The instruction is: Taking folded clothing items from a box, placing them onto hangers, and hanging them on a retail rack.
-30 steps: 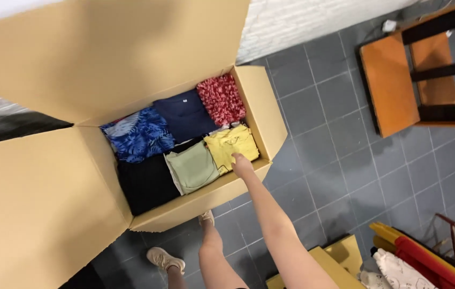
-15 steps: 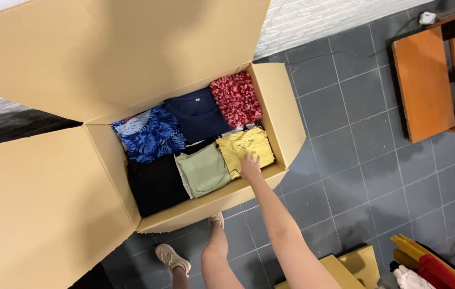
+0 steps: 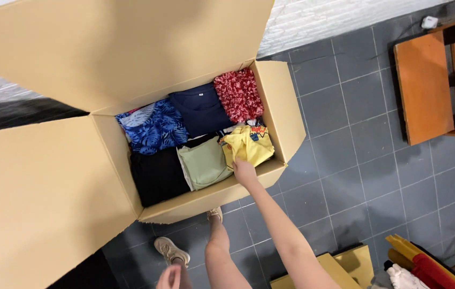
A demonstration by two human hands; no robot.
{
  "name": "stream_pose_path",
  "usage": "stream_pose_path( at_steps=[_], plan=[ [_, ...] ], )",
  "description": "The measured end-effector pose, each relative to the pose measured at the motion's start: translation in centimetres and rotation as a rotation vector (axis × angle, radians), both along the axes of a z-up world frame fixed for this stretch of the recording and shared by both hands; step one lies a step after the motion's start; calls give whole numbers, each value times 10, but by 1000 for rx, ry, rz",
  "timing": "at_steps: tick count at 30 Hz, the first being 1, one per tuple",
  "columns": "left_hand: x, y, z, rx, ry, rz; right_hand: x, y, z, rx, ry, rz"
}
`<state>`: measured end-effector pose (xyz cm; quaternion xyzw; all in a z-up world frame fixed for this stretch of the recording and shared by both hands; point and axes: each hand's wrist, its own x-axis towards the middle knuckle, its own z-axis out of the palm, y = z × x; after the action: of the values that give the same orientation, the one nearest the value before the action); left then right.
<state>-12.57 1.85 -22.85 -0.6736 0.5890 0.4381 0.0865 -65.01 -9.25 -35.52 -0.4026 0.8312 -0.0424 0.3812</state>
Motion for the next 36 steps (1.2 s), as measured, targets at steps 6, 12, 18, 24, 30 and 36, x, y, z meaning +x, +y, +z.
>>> stream_pose_path(
  at_steps=[6, 12, 18, 24, 30, 36],
  plan=[
    [-189, -148, 70, 133, 391, 182, 39, -24, 146, -250, -136, -68],
    [-322, -261, 207, 396, 647, 283, 102, -43, 255, -461, -98, 271],
    [-273, -324, 247, 13, 540, 93, 117, -80, 383, -793, -380, 155],
    [-202, -338, 369, -170, 653, 113, 123, -145, 429, -1042, -320, -60],
    [-150, -320, 462, -393, 764, 9, 161, -212, 470, -728, -843, 18],
    [-90, -320, 504, -893, 573, 41, 184, -224, 503, -743, -842, 169]
  ],
)
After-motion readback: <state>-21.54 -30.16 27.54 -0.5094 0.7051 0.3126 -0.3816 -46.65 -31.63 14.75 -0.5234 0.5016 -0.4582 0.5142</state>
